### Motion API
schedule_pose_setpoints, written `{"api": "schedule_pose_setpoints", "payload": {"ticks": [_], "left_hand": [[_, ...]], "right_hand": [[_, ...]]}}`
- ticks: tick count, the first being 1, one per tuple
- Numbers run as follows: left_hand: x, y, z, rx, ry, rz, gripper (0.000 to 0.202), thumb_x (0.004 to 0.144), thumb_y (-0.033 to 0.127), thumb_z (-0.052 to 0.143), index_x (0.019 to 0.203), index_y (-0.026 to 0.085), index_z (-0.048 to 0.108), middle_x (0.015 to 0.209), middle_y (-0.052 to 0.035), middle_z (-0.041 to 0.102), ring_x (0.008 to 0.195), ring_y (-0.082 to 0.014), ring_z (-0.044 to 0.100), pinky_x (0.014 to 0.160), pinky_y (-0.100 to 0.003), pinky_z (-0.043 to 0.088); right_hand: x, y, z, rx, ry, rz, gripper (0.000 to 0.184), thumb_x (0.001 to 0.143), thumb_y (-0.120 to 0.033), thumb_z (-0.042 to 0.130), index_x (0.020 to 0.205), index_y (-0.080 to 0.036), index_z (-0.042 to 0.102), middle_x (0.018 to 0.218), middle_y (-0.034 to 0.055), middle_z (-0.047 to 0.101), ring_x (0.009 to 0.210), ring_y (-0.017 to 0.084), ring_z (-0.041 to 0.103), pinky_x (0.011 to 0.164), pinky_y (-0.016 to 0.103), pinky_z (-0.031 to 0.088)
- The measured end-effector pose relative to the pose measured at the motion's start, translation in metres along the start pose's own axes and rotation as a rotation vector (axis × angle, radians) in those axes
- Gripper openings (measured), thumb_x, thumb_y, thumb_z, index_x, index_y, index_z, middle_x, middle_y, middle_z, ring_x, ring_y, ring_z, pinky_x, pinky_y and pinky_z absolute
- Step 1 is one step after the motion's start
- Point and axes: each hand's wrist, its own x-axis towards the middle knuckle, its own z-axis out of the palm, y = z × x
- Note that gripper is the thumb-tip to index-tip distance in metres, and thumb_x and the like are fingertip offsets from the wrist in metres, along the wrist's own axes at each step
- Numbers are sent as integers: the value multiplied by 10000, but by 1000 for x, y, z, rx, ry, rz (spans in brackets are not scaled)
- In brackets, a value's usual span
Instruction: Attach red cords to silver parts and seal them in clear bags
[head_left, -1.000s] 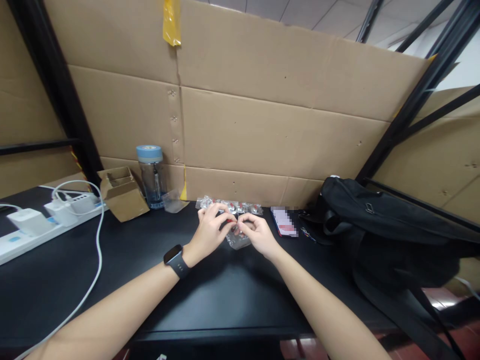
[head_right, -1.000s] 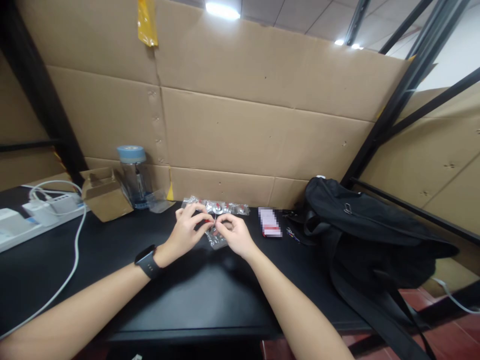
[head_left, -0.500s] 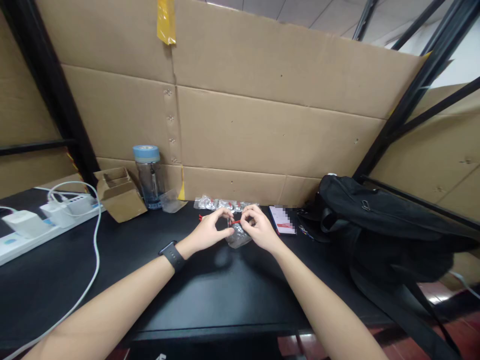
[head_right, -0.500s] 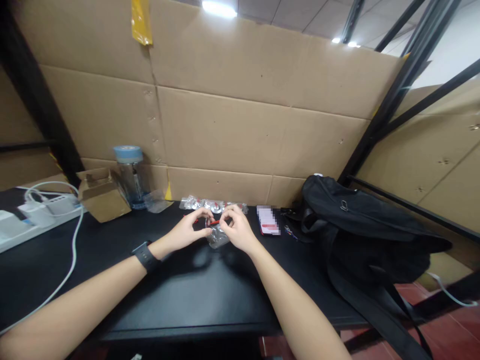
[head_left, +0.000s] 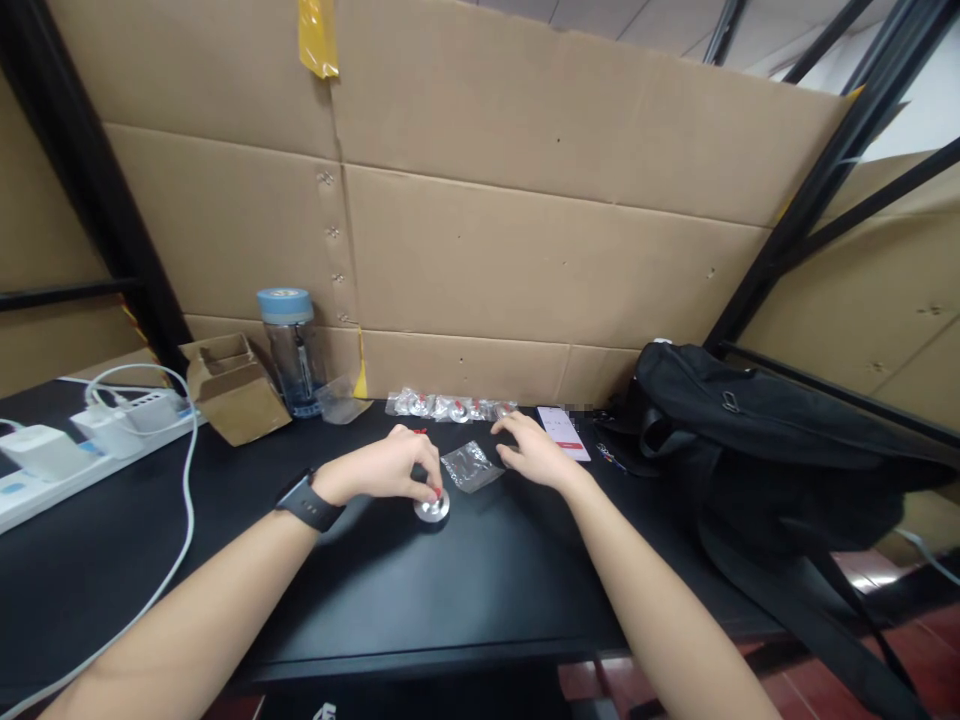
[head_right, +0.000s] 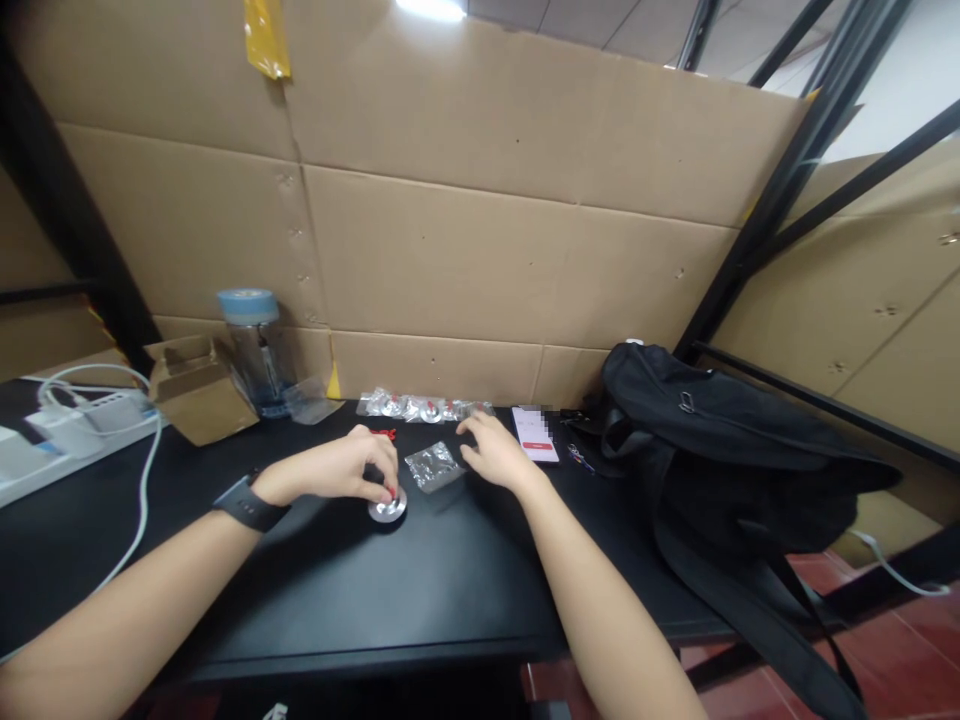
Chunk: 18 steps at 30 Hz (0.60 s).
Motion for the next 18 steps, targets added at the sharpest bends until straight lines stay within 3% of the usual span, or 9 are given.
{"api": "schedule_pose_setpoints", "payload": {"ticks": [2, 4, 7, 11, 14, 18], "left_hand": [[-4, -2, -5, -38, -61, 8, 83, 822, 363, 743, 868, 310, 788, 879, 35, 767, 859, -158, 689, 886, -264, 389], [-8, -9, -10, -47, -54, -26, 214, 779, 306, 759, 992, 315, 770, 936, 38, 772, 880, -164, 697, 874, -253, 417], [-16, -34, -20, -42, 86, -130, 352, 777, 216, 666, 1122, 270, 714, 1016, 13, 759, 914, -170, 692, 820, -239, 466], [-26, -78, -24, 196, 283, -311, 186, 756, 244, 655, 926, 221, 728, 922, -19, 746, 851, -198, 684, 804, -275, 483], [-30, -101, -17, 265, 261, -335, 226, 759, 296, 701, 975, 236, 732, 972, -34, 735, 899, -216, 679, 816, -286, 481], [-29, -108, -7, 310, 202, -302, 214, 839, 277, 658, 1037, 280, 739, 1062, -37, 710, 986, -217, 656, 875, -298, 453]], "right_hand": [[-2, 19, -4, -21, -100, 54, 328, 820, -204, 682, 1146, -185, 650, 1209, 121, 641, 1144, 276, 600, 1026, 433, 450], [-3, 30, -5, 3, -185, 81, 389, 798, -237, 719, 1177, -176, 657, 1232, 125, 662, 1133, 279, 627, 1015, 418, 468], [-3, 37, -5, 26, -239, 103, 433, 747, -234, 769, 1168, -187, 680, 1213, 105, 696, 1105, 274, 658, 992, 395, 485], [-2, 38, -2, 66, -239, 128, 382, 728, -195, 774, 1105, -209, 709, 1062, 64, 753, 965, 233, 703, 888, 335, 518], [-2, 40, -1, 102, -244, 134, 346, 732, -186, 768, 1072, -205, 715, 982, 51, 768, 902, 212, 709, 843, 310, 522], [-2, 45, -2, 146, -239, 135, 332, 737, -203, 768, 1063, -197, 707, 948, 46, 771, 872, 200, 704, 808, 293, 525]]}}
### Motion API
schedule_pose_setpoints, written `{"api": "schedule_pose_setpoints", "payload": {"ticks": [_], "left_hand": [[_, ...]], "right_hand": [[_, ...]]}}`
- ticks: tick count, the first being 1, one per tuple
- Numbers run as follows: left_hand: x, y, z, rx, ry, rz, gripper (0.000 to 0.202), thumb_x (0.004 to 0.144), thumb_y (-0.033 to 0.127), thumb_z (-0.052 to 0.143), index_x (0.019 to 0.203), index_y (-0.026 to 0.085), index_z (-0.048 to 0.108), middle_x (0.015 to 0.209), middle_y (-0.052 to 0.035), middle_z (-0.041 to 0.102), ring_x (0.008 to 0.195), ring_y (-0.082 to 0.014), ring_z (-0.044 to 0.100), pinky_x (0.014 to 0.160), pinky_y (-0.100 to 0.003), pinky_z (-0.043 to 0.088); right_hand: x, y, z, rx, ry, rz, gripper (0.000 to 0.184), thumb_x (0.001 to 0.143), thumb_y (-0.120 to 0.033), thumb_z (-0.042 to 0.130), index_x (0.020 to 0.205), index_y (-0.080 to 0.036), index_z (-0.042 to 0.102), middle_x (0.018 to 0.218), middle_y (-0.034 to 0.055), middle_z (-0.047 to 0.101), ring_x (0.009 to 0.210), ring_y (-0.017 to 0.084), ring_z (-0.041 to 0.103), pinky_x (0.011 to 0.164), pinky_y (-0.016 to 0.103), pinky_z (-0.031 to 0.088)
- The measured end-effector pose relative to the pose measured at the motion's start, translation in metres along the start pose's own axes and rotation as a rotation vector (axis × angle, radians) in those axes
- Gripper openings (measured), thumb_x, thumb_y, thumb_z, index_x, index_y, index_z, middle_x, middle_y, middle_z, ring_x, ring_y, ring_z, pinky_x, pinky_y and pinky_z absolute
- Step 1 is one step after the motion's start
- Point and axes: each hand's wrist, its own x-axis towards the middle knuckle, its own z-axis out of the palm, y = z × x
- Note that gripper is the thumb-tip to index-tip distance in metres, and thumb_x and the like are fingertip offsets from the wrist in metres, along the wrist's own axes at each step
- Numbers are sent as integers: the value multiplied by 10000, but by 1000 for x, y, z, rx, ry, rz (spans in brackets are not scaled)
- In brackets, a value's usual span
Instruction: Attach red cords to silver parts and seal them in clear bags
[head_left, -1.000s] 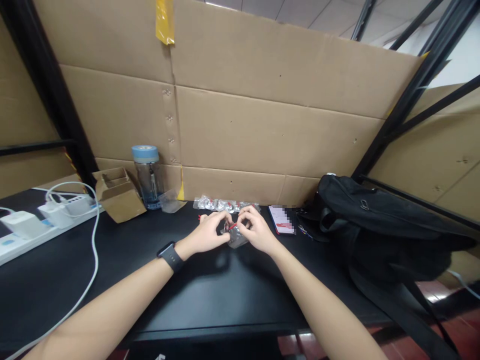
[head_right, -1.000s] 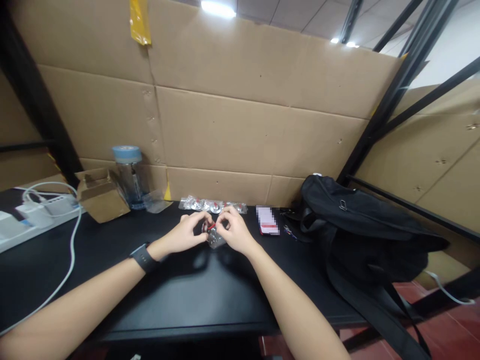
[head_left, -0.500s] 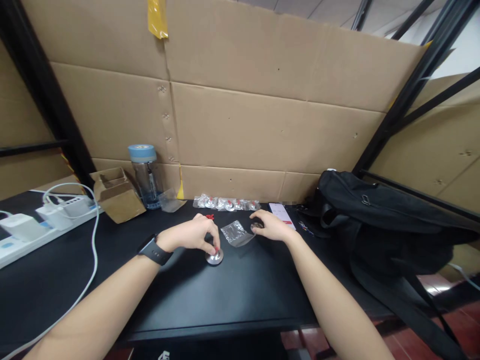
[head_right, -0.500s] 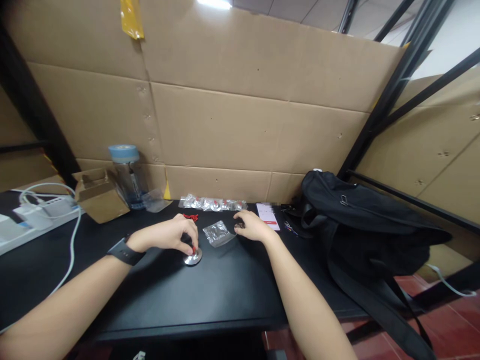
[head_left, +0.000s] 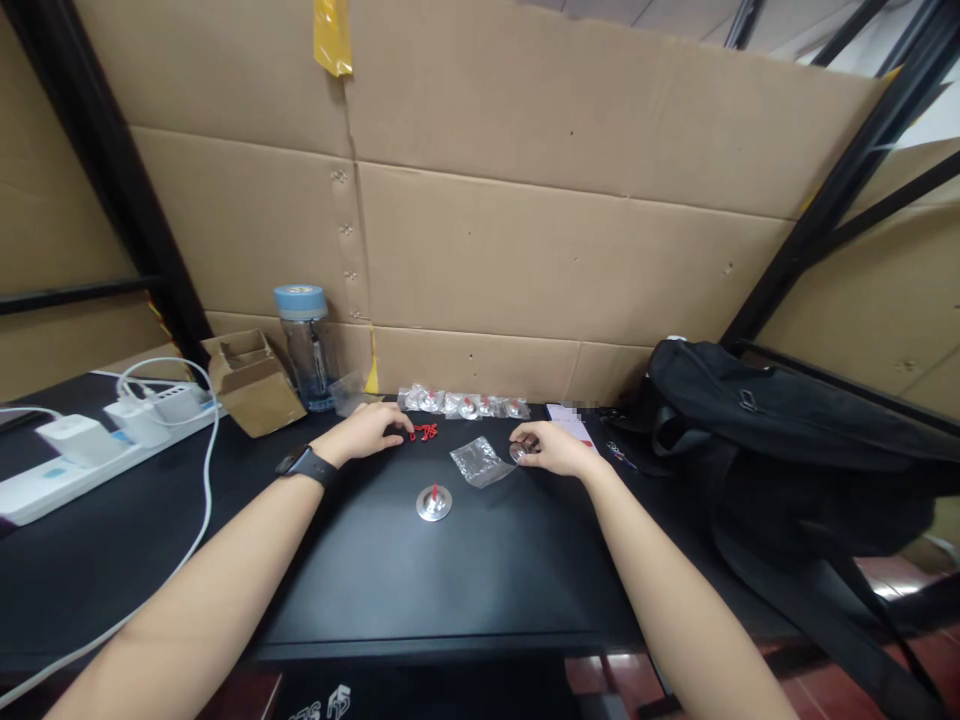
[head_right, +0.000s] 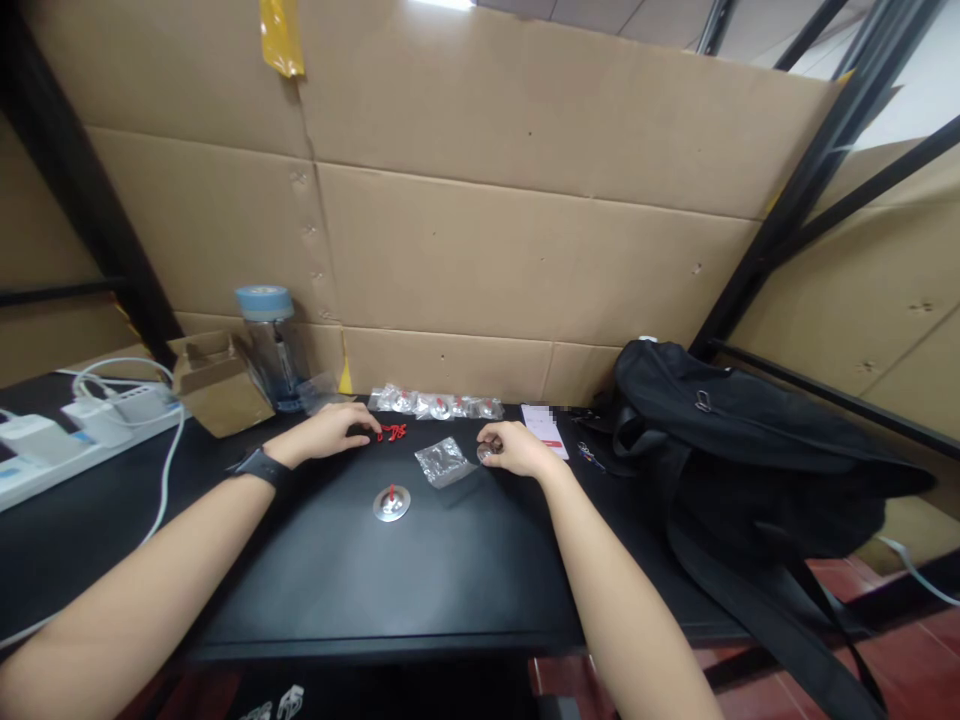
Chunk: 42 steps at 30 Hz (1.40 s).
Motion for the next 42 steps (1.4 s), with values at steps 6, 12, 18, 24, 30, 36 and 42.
{"api": "schedule_pose_setpoints", "payload": {"ticks": [6, 12, 18, 24, 30, 36, 42], "left_hand": [[3, 5, 4, 95, 5, 13, 98, 867, 323, 655, 861, 268, 736, 954, -37, 689, 935, -217, 629, 819, -296, 411], [3, 15, 3, 26, 58, -9, 181, 951, 316, 515, 871, 217, 645, 887, -42, 706, 865, -209, 643, 798, -298, 417], [5, 47, -16, -247, 154, 57, 209, 929, 395, 578, 882, 208, 659, 868, -19, 751, 790, -171, 694, 750, -255, 477], [8, 91, -20, -497, 271, -21, 216, 855, 414, 700, 934, 226, 773, 930, -27, 792, 857, -207, 729, 819, -299, 534], [9, 124, -9, -461, 385, 51, 173, 893, 383, 676, 881, 254, 791, 1022, -42, 768, 1040, -237, 663, 973, -384, 480], [8, 133, -5, -334, 474, 35, 192, 946, 357, 604, 931, 266, 772, 1179, -54, 690, 1154, -253, 572, 1001, -444, 420], [4, 136, -4, -132, 506, 27, 166, 938, 307, 612, 937, 297, 778, 1237, -57, 646, 1208, -290, 479, 957, -478, 357]], "right_hand": [[0, 0, -2, 17, 80, -23, 369, 724, -189, 756, 1088, -196, 699, 1030, 61, 748, 880, 184, 691, 797, 277, 529], [-2, -9, -9, -13, 130, 100, 302, 697, -249, 778, 981, -170, 718, 875, 55, 751, 816, 200, 690, 771, 297, 537], [-5, -36, -13, 508, 96, 33, 391, 699, -353, 822, 1021, -181, 682, 1067, 97, 747, 990, 238, 701, 908, 386, 555], [-6, -82, 10, 882, 234, -142, 453, 660, -355, 892, 995, -227, 616, 1194, 88, 711, 1075, 228, 679, 1001, 431, 520], [-5, -106, 31, 799, 367, -256, 350, 739, -332, 844, 986, -234, 617, 1220, 84, 674, 1108, 225, 657, 927, 372, 529], [-4, -110, 38, 695, 452, -288, 339, 772, -333, 816, 1048, -238, 644, 1215, 88, 663, 1156, 244, 633, 923, 371, 528], [-4, -110, 42, 695, 475, -285, 344, 755, -337, 828, 1035, -237, 655, 1202, 90, 666, 1140, 252, 637, 912, 383, 541]]}}
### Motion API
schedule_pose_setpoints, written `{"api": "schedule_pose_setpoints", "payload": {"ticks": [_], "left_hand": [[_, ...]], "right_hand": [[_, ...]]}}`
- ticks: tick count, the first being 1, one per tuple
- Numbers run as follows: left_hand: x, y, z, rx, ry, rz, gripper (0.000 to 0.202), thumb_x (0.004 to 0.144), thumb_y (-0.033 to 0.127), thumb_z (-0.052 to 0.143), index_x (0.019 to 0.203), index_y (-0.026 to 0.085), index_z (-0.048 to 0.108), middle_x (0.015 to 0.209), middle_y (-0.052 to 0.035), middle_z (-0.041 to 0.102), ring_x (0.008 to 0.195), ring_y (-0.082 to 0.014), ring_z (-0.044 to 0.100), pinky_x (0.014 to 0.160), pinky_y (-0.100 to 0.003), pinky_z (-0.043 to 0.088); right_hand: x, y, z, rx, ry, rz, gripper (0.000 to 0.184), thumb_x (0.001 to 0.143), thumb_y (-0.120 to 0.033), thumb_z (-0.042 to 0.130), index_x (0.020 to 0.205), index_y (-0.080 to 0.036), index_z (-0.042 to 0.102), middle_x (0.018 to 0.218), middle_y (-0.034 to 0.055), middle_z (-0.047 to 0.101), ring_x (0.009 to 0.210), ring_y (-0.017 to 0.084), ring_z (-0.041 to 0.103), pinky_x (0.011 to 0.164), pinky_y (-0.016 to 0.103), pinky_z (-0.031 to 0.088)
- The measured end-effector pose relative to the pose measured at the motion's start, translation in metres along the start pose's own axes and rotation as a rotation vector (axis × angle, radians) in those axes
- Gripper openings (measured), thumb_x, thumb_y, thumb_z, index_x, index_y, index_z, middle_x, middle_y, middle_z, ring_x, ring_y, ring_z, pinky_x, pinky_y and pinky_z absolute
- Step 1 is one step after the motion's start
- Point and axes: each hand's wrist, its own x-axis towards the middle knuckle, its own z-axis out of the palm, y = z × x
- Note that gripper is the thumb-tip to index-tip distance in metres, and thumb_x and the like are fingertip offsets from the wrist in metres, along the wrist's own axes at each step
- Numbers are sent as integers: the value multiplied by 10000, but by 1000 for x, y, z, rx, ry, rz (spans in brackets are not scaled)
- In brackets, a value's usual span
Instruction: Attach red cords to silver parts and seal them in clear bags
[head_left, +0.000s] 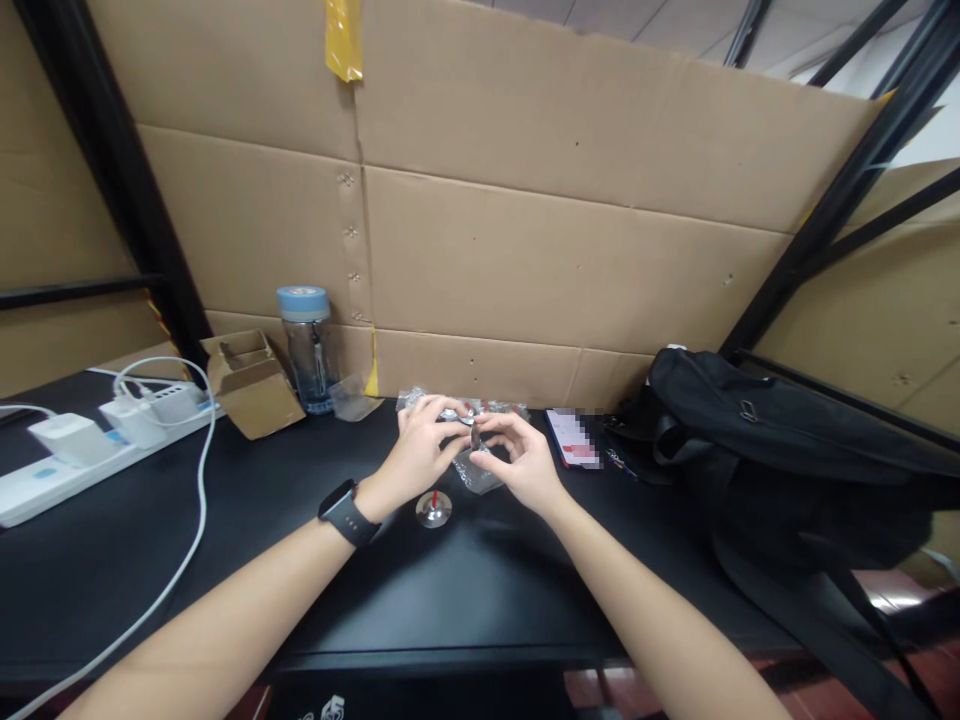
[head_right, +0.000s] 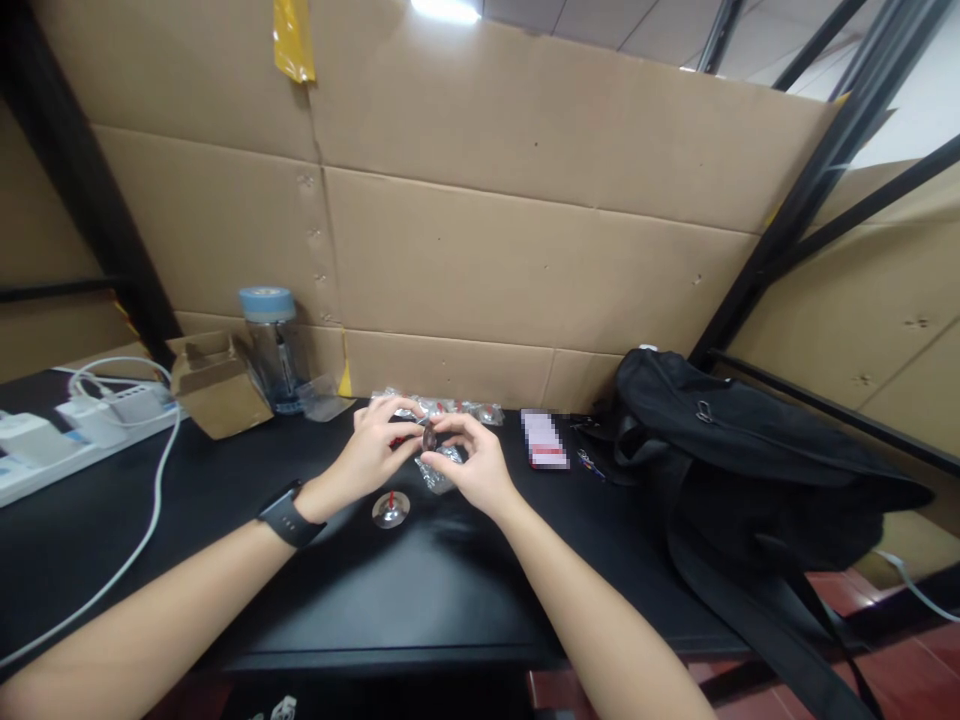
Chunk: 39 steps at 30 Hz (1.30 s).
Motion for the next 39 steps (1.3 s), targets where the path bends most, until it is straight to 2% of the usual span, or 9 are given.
{"api": "schedule_pose_setpoints", "payload": {"ticks": [8, 14, 19, 22, 24, 28, 34, 37, 39], "left_hand": [[-2, -5, 2, 61, 8, 92, 157, 926, 300, 633, 906, 317, 787, 1228, -51, 651, 1220, -305, 432, 953, -490, 322], [-2, -3, 0, 80, 47, 82, 170, 926, 275, 618, 921, 313, 784, 1233, -55, 637, 1216, -301, 433, 969, -502, 325], [-3, -2, 3, 82, 67, 64, 157, 897, 260, 634, 861, 287, 784, 1223, -69, 622, 1204, -304, 449, 959, -493, 348], [-3, -1, 4, 96, 87, 64, 164, 901, 255, 626, 849, 277, 780, 1213, -75, 619, 1198, -303, 462, 958, -491, 356], [-3, 0, 4, 107, 102, 68, 158, 906, 266, 626, 869, 279, 779, 1210, -79, 617, 1195, -302, 466, 962, -492, 357], [-2, 1, 3, 125, 121, 76, 143, 905, 279, 640, 870, 285, 778, 1211, -76, 615, 1202, -301, 462, 967, -493, 346], [-3, 1, 2, 113, 55, 81, 121, 892, 287, 658, 845, 284, 770, 1204, -61, 626, 1184, -296, 480, 955, -474, 340], [0, 0, -2, 78, 35, -26, 123, 897, 316, 643, 871, 269, 753, 1164, -57, 639, 1139, -278, 522, 955, -459, 351], [2, -1, -5, 13, 18, -106, 166, 926, 338, 597, 907, 262, 743, 1111, -51, 648, 1087, -252, 556, 945, -430, 375]], "right_hand": [[-1, 1, 4, -15, 41, 22, 337, 747, -354, 833, 1005, -229, 657, 1167, 85, 684, 1100, 245, 653, 888, 374, 553], [-3, 6, 6, 16, 35, 51, 352, 739, -354, 839, 1009, -230, 650, 1194, 92, 678, 1088, 246, 663, 905, 388, 559], [-3, 8, 8, 4, 60, 58, 364, 710, -392, 855, 958, -221, 651, 1171, 94, 696, 1082, 256, 673, 942, 408, 557], [-2, 10, 6, 13, 53, 113, 370, 696, -410, 861, 930, -217, 649, 1135, 81, 705, 1012, 250, 698, 898, 390, 572], [0, 10, 3, 8, 39, 130, 312, 751, -436, 816, 903, -216, 656, 1111, 76, 704, 973, 240, 702, 869, 368, 574], [3, 6, -3, -124, -6, 75, 231, 916, -444, 633, 890, -219, 674, 1062, 72, 688, 978, 221, 669, 817, 330, 558], [3, 1, -5, -361, -97, -28, 152, 959, -346, 562, 890, -229, 629, 1082, 64, 647, 1027, 211, 621, 812, 316, 517], [3, 4, -9, -451, -133, -23, 139, 951, -300, 553, 852, -220, 608, 1136, 73, 613, 1068, 214, 597, 844, 324, 501], [3, 6, -13, -521, -155, -27, 122, 942, -268, 557, 838, -217, 596, 1165, 80, 592, 1121, 224, 571, 922, 353, 479]]}}
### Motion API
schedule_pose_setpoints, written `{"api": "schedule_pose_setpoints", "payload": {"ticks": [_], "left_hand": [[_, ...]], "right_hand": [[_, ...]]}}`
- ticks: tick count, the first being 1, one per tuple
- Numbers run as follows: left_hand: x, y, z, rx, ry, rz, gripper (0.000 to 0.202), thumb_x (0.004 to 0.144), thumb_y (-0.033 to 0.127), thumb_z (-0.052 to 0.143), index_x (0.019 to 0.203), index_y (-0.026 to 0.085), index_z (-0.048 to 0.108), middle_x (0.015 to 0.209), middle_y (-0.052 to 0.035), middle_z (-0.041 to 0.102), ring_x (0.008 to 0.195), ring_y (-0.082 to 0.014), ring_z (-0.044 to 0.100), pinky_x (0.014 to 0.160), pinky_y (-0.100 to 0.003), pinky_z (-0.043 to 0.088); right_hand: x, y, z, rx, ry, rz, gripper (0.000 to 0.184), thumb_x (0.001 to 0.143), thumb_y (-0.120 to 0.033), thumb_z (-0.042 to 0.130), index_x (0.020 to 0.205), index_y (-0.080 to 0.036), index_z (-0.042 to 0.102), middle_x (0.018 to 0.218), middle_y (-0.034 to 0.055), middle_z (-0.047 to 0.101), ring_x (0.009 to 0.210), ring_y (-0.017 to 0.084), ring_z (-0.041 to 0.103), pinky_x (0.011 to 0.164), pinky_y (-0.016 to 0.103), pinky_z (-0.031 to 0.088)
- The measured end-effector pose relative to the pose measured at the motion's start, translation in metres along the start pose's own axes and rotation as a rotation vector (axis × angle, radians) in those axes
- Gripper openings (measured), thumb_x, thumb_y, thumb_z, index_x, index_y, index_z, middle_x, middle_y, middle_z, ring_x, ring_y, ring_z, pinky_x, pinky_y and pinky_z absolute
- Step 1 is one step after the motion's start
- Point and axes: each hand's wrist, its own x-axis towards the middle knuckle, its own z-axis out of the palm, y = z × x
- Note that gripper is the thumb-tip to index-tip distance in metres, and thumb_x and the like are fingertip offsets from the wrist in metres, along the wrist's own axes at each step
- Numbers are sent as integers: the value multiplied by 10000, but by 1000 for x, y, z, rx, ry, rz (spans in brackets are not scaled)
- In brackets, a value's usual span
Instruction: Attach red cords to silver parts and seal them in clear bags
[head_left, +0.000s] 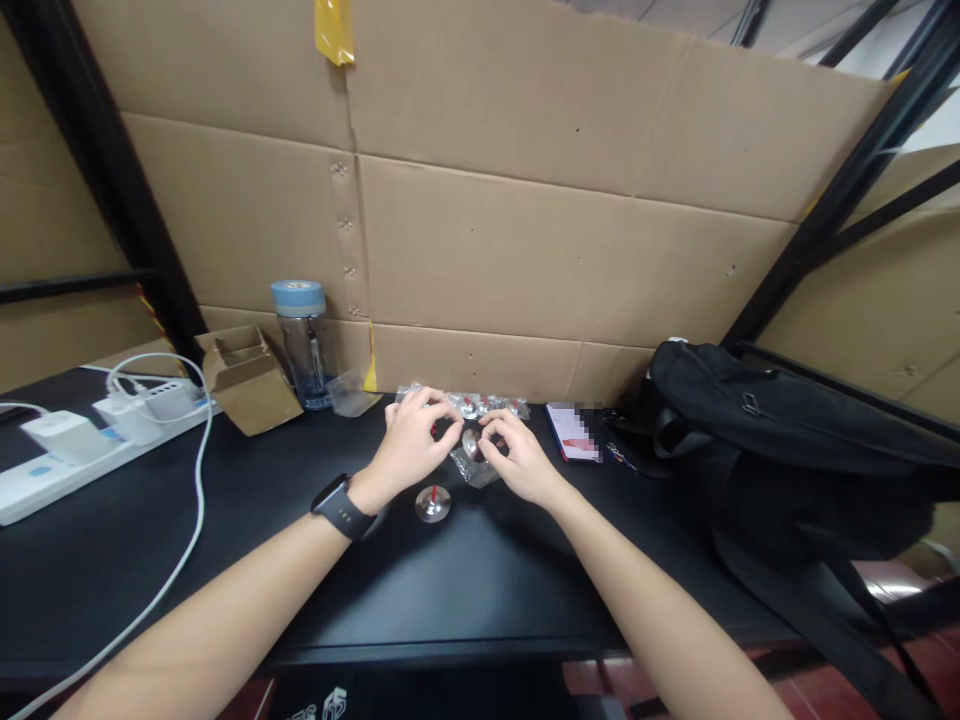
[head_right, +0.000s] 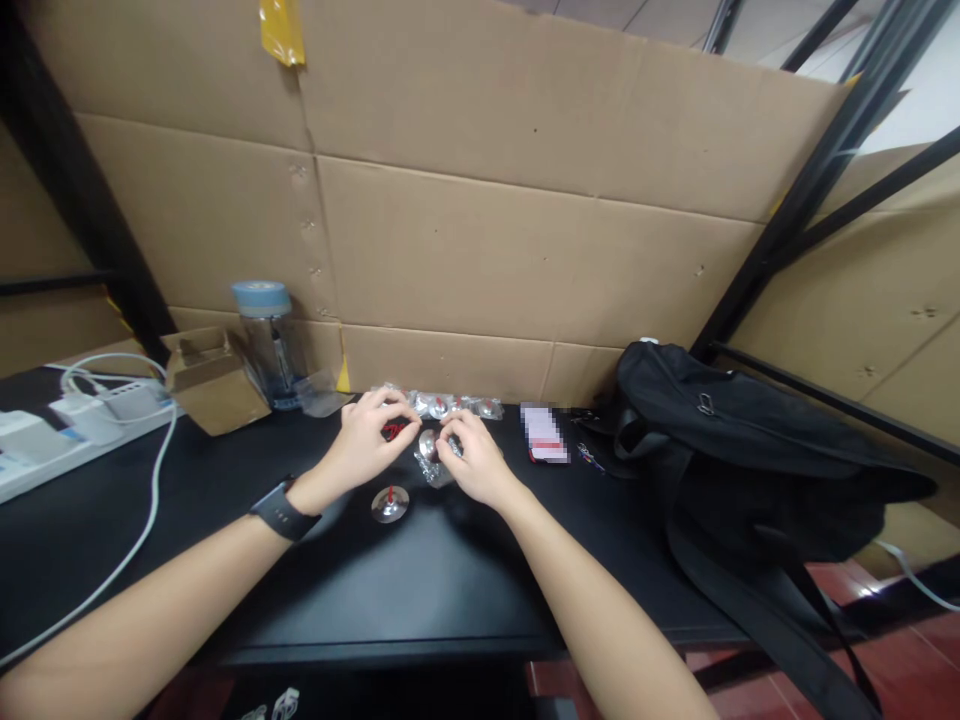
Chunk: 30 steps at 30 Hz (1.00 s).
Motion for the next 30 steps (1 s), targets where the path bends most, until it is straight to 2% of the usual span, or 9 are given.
{"api": "schedule_pose_setpoints", "payload": {"ticks": [3, 6, 12, 17, 22, 24, 27, 30], "left_hand": [[0, -2, 0, -106, -125, 33, 181, 936, 373, 591, 971, 282, 742, 1118, -31, 644, 1087, -231, 566, 968, -402, 386], [-3, -1, 6, -146, -244, 118, 189, 905, 424, 641, 1006, 307, 748, 1166, -23, 636, 1144, -245, 537, 1002, -408, 368], [-4, -7, 9, -97, -304, 135, 219, 934, 418, 584, 915, 259, 734, 1041, -36, 697, 1065, -239, 565, 920, -386, 337], [1, -30, -4, 42, -404, 144, 158, 912, 301, 589, 842, 239, 717, 862, -20, 736, 876, -208, 618, 833, -367, 250], [4, -52, -14, 141, -457, 141, 198, 888, 214, 557, 774, 236, 718, 824, -29, 751, 846, -213, 619, 803, -361, 211], [5, -56, -17, 147, -465, 120, 181, 862, 211, 575, 762, 242, 722, 816, -27, 750, 845, -221, 617, 803, -359, 211], [7, -58, -23, 153, -489, 82, 150, 810, 217, 620, 699, 241, 719, 728, -23, 725, 779, -214, 606, 809, -357, 226], [8, -58, -27, 196, -539, 46, 117, 759, 230, 676, 647, 238, 709, 634, -13, 688, 702, -203, 593, 805, -352, 243]], "right_hand": [[-1, 3, -5, -59, -29, -41, 79, 928, -233, 572, 854, -216, 593, 1201, 84, 570, 1179, 235, 537, 1035, 407, 418], [-2, 1, -7, -42, -45, -78, 71, 933, -234, 573, 868, -215, 595, 1215, 86, 560, 1188, 234, 532, 1054, 418, 408], [0, -3, -6, -17, -68, -102, 89, 965, -250, 541, 924, -226, 617, 1165, 73, 585, 1129, 209, 568, 1008, 374, 437], [3, 24, -27, -163, -34, -35, 155, 889, -139, 538, 996, -224, 610, 1065, 60, 608, 1046, 215, 580, 945, 373, 457], [5, 51, -48, -291, -79, 73, 172, 835, -121, 565, 971, -202, 634, 1008, 59, 627, 935, 212, 605, 882, 371, 474], [4, 47, -46, -288, -86, 56, 177, 835, -105, 566, 962, -198, 645, 984, 54, 645, 918, 208, 615, 871, 362, 479], [-1, 18, -27, -264, -129, -61, 202, 867, -108, 568, 1016, -210, 658, 1013, 48, 676, 964, 203, 620, 903, 348, 476], [-10, -20, 3, -288, -298, -215, 337, 926, -186, 574, 1256, -248, 606, 1112, 51, 684, 1018, 200, 612, 922, 331, 474]]}}
